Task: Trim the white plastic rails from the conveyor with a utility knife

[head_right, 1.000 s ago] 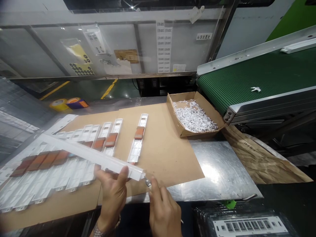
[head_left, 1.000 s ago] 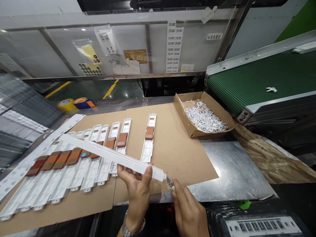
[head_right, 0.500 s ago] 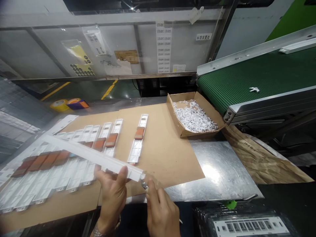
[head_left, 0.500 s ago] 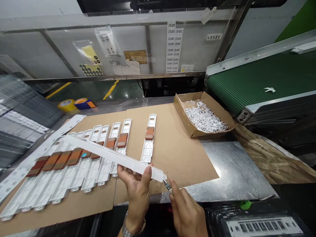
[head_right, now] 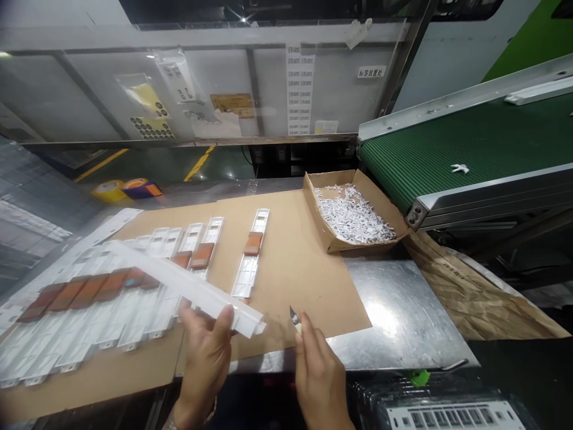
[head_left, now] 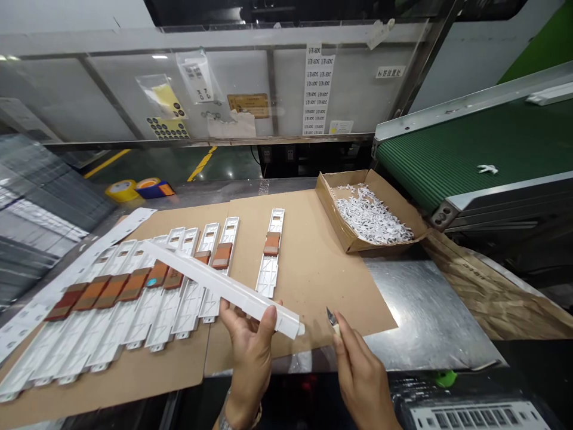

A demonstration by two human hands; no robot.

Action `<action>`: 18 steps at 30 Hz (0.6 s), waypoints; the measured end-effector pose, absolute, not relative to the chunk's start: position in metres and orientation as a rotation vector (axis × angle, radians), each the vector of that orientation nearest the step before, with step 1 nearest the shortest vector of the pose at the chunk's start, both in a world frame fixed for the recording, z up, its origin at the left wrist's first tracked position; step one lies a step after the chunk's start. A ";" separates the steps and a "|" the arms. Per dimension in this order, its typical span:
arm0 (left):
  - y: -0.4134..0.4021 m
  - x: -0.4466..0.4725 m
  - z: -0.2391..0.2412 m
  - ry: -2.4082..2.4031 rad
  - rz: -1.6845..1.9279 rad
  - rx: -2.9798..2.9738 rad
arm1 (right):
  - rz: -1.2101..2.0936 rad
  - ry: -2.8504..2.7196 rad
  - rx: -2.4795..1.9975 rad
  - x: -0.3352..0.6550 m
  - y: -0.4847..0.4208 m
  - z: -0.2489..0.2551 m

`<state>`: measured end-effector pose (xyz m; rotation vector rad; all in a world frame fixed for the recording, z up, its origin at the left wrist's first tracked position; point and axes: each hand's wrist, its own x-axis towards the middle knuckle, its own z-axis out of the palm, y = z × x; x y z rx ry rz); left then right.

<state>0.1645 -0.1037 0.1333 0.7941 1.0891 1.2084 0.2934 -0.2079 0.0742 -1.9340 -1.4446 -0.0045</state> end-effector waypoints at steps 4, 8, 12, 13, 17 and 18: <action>-0.106 0.163 0.131 0.997 1.050 0.633 | 0.103 -1.322 -1.942 0.308 -0.212 0.074; -0.114 0.164 0.107 0.859 0.676 0.507 | 0.198 -1.175 -1.945 0.326 -0.216 0.071; -0.135 0.177 0.056 0.943 0.608 0.561 | 0.225 -1.159 -1.936 0.344 -0.212 0.065; -0.141 0.179 0.042 0.943 0.633 0.608 | 0.220 -1.169 -1.942 0.348 -0.209 0.063; -0.160 0.179 -0.002 1.045 0.791 1.005 | 0.173 -1.262 -1.998 0.364 -0.193 0.054; -0.162 0.176 -0.009 1.104 0.803 1.159 | 0.170 -1.291 -2.020 0.367 -0.188 0.050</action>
